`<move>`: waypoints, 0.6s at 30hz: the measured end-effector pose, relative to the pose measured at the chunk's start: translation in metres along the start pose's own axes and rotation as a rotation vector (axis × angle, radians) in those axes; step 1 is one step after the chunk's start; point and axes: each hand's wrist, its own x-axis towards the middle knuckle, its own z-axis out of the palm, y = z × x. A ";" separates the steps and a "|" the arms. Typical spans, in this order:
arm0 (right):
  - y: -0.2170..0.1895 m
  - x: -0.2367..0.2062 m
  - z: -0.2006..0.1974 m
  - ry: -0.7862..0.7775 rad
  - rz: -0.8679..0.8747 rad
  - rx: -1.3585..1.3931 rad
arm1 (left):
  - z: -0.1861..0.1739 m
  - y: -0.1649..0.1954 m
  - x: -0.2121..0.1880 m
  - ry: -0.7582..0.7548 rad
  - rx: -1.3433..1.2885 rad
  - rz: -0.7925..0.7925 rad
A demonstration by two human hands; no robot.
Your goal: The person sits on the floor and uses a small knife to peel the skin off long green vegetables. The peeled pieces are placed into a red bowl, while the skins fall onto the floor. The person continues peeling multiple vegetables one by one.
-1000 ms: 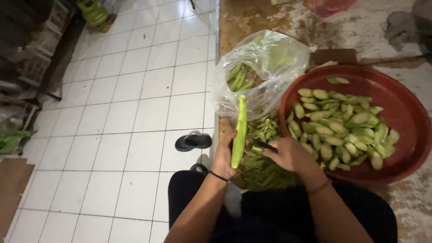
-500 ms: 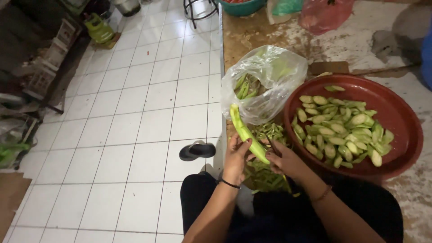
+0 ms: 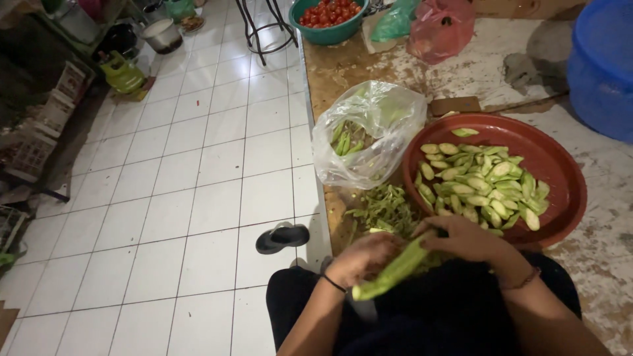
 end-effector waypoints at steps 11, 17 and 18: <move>0.038 -0.028 0.029 0.354 0.161 0.036 | 0.025 -0.073 0.056 0.319 0.164 0.213; 0.074 -0.014 0.028 0.589 -0.180 0.054 | 0.017 -0.037 0.083 0.543 -0.282 0.147; 0.077 -0.005 0.019 0.610 -0.073 0.156 | 0.017 -0.029 0.092 0.556 -0.248 0.165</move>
